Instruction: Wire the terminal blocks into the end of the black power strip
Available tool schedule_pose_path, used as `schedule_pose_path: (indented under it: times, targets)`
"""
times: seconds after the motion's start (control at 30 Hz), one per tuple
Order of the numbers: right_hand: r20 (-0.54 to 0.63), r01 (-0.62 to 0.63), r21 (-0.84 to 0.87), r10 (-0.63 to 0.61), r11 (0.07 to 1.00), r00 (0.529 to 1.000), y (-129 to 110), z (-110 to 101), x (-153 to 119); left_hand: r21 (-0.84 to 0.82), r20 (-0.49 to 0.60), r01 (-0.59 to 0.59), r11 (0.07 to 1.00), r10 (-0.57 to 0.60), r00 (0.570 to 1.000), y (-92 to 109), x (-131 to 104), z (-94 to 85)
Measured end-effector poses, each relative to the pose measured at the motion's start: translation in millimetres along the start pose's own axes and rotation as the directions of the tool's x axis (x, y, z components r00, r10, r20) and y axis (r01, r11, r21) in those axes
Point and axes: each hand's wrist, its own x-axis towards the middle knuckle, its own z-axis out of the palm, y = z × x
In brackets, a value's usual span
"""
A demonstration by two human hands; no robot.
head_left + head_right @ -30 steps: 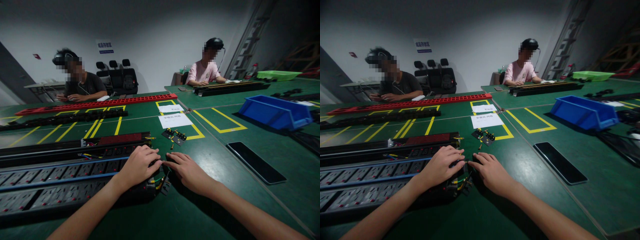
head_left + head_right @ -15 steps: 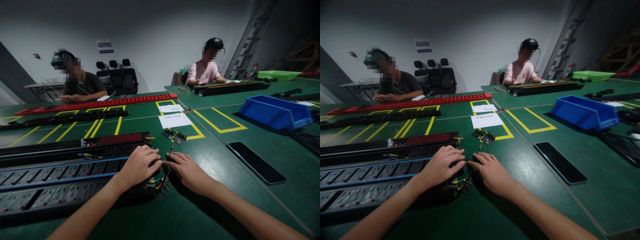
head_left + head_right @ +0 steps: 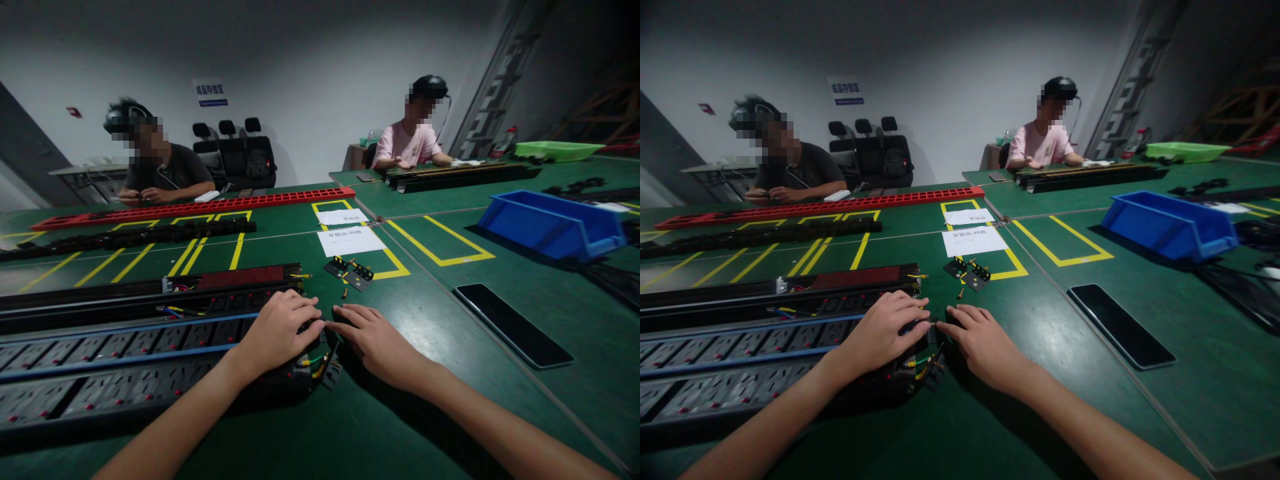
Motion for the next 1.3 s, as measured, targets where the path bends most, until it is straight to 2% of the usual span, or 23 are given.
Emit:
schedule_pose_path:
  times: [1.3]
  targets:
    - [0.021,-0.001,-0.030,0.001,1.000,1.000,-0.6,0.2,0.7,0.003,-0.005,0.001,1.000,-0.001,1.000,0.1,-0.3,0.5]
